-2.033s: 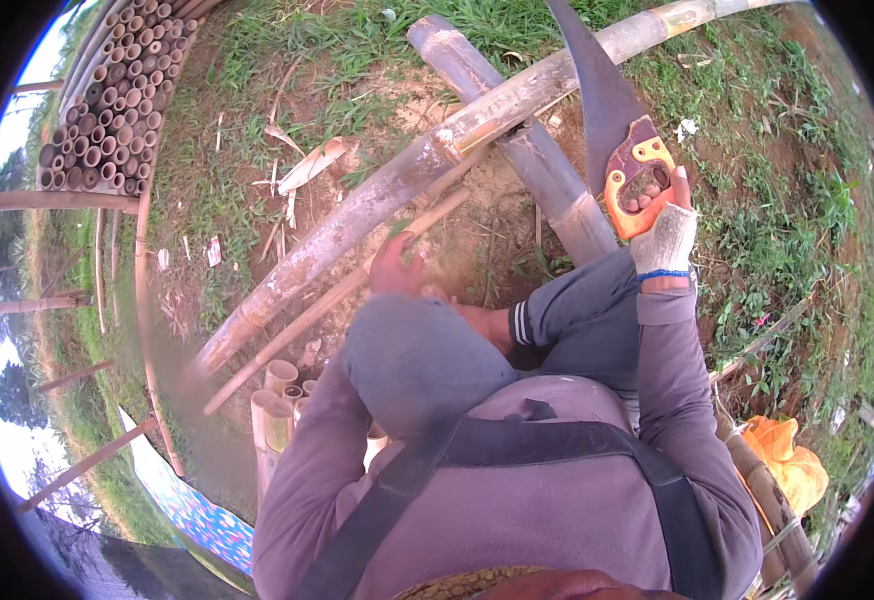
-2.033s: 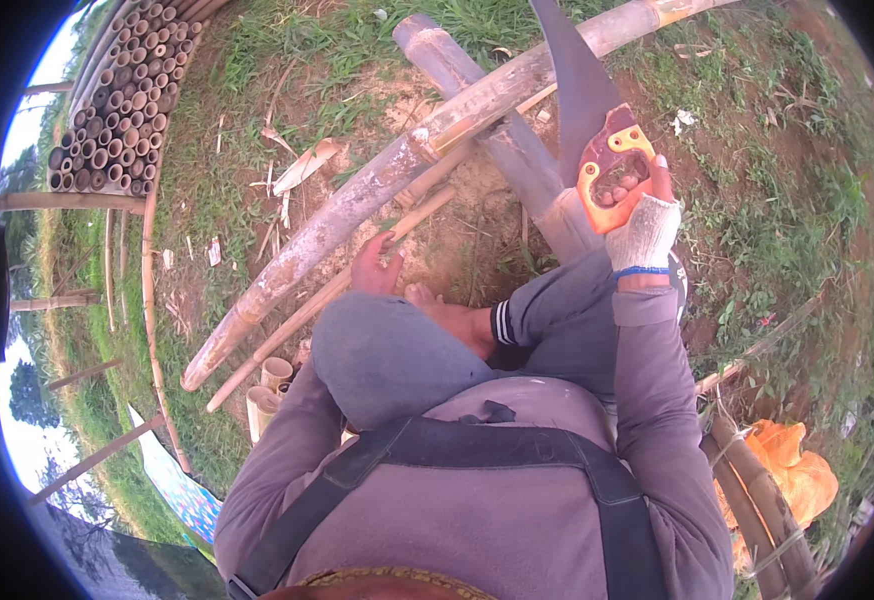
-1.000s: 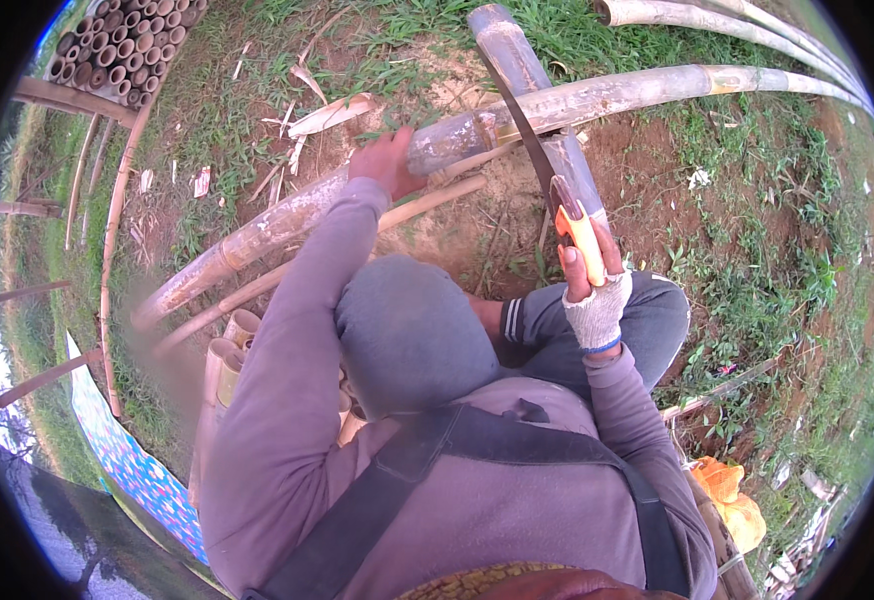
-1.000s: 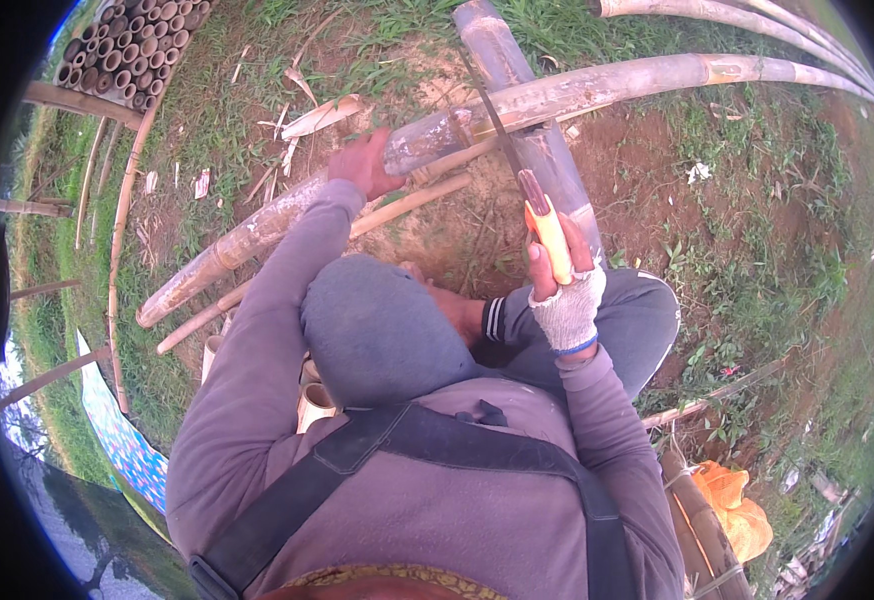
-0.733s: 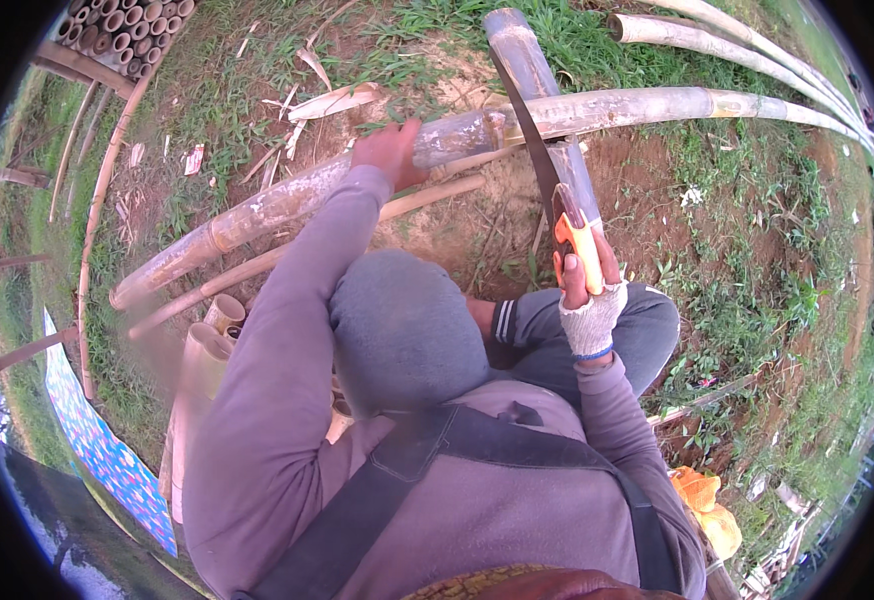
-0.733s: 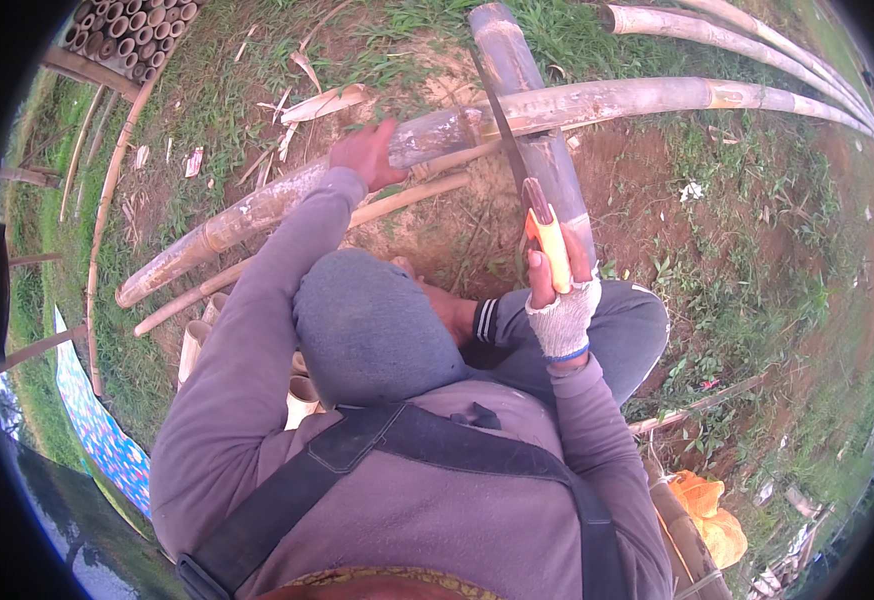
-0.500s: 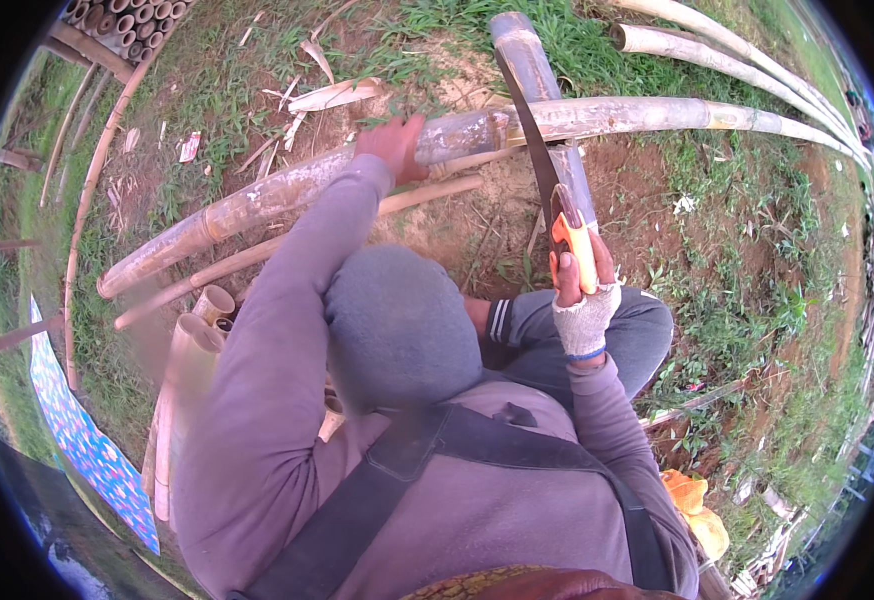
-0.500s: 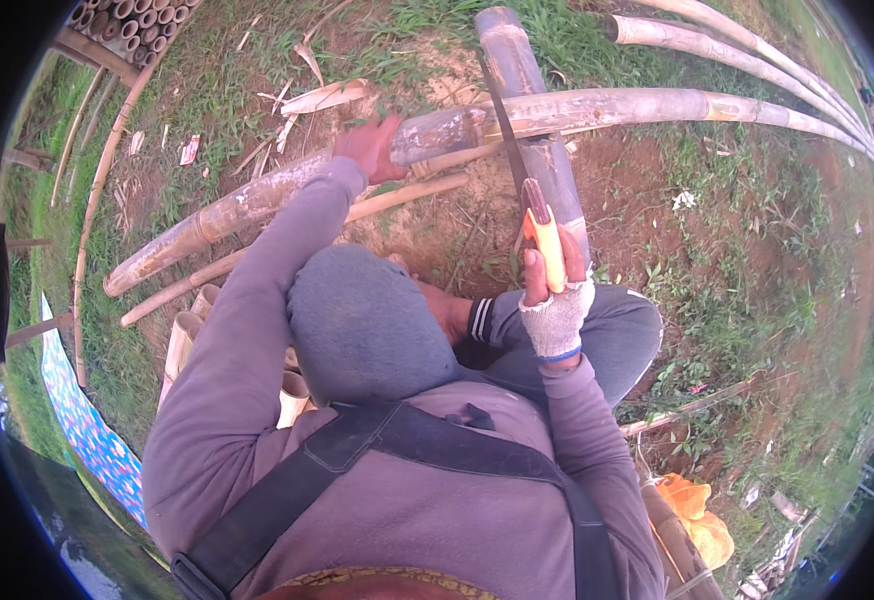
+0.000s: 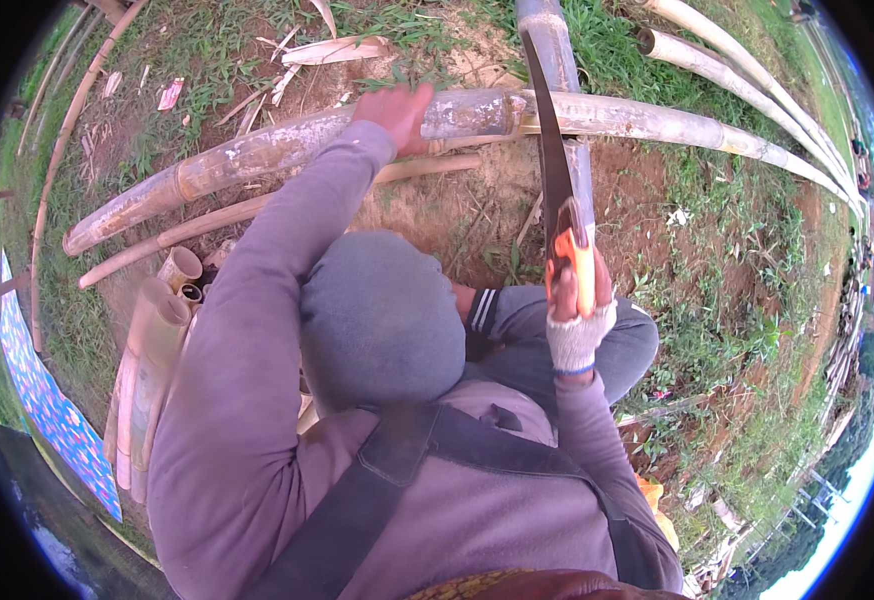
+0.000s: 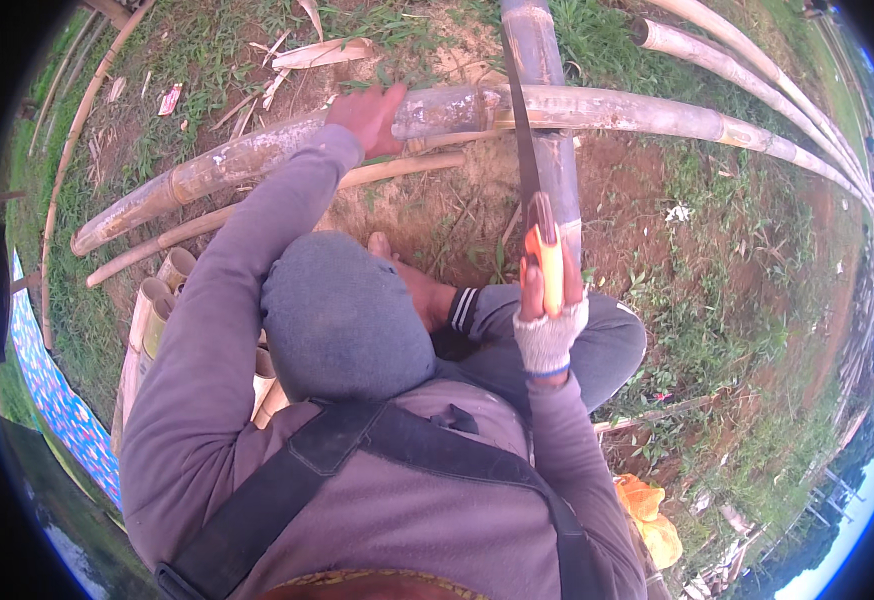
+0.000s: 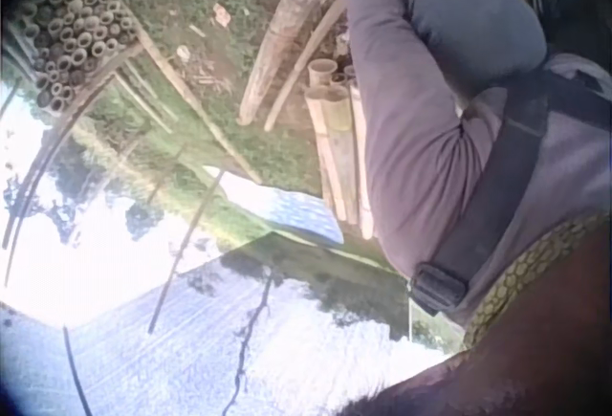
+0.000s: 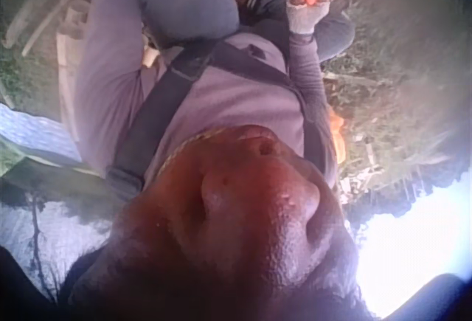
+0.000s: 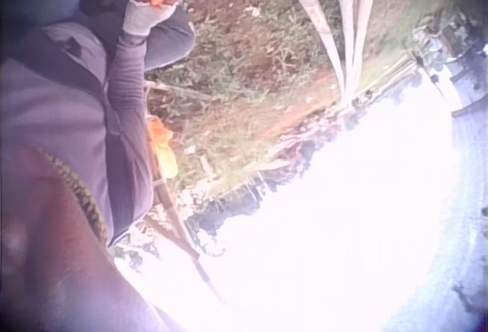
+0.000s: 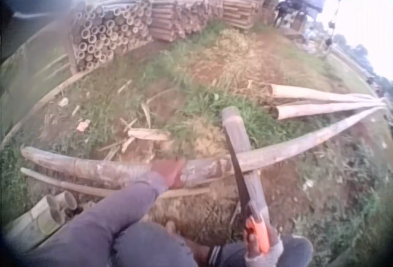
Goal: The person sits on the ground and uses a hand saw to cut long bamboo poles into shorter sections. They position each pole on a makeshift wooden stand, saw through it, and then move the cut pieces aside.
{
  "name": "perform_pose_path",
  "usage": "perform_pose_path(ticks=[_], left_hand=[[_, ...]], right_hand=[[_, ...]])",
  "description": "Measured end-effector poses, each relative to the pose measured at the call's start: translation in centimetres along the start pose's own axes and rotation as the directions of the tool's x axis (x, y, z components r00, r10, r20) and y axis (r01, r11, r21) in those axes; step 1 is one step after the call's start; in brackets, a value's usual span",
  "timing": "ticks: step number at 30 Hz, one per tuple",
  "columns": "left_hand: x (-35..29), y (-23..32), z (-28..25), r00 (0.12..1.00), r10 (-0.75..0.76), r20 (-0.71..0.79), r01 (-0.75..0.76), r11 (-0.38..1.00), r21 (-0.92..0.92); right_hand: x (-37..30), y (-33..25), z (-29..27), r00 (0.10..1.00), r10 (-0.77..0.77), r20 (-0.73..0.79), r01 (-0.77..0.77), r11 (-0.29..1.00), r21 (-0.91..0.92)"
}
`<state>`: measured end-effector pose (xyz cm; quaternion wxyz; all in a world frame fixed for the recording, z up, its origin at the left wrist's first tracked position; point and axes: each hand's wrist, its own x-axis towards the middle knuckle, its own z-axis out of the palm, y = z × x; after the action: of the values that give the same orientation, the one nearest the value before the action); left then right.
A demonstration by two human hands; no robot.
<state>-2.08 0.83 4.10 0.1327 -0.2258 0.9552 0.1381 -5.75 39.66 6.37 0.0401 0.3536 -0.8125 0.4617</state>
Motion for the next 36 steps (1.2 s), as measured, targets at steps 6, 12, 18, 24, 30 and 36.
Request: perform_pose_path(ticks=[6,12,18,24,30,36], left_hand=[[0.4,0.7,-1.0,1.0,0.019,0.017,-0.019,0.999,-0.035],[0.4,-0.6,0.5,1.0,-0.01,0.003,0.01,1.0,0.003],[0.2,0.9,-0.5,0.999,0.033,-0.004,-0.033,0.999,0.02],[0.7,0.1,-0.7,1.0,0.024,-0.003,-0.024,0.999,-0.024],[0.4,-0.2,0.0,0.999,0.003,0.037,-0.003,1.0,-0.011],[0.9,1.0,-0.6,0.999,0.03,0.022,-0.03,0.999,-0.022]], right_hand=[[8.2,0.2,3.9,0.998,-0.012,-0.066,0.015,0.998,0.056],[-4.4,-0.8,-3.5,0.989,0.127,0.072,-0.124,0.991,-0.052],[4.6,2.7,2.4,0.991,-0.123,-0.049,0.116,0.984,-0.139],[7.7,-1.4,2.5,0.998,-0.06,-0.034,0.059,0.998,-0.022],[-6.4,-3.8,-6.2,0.912,0.385,0.143,-0.409,0.879,0.243],[10.5,0.1,3.5,0.981,0.191,-0.01,-0.189,0.974,0.127]])
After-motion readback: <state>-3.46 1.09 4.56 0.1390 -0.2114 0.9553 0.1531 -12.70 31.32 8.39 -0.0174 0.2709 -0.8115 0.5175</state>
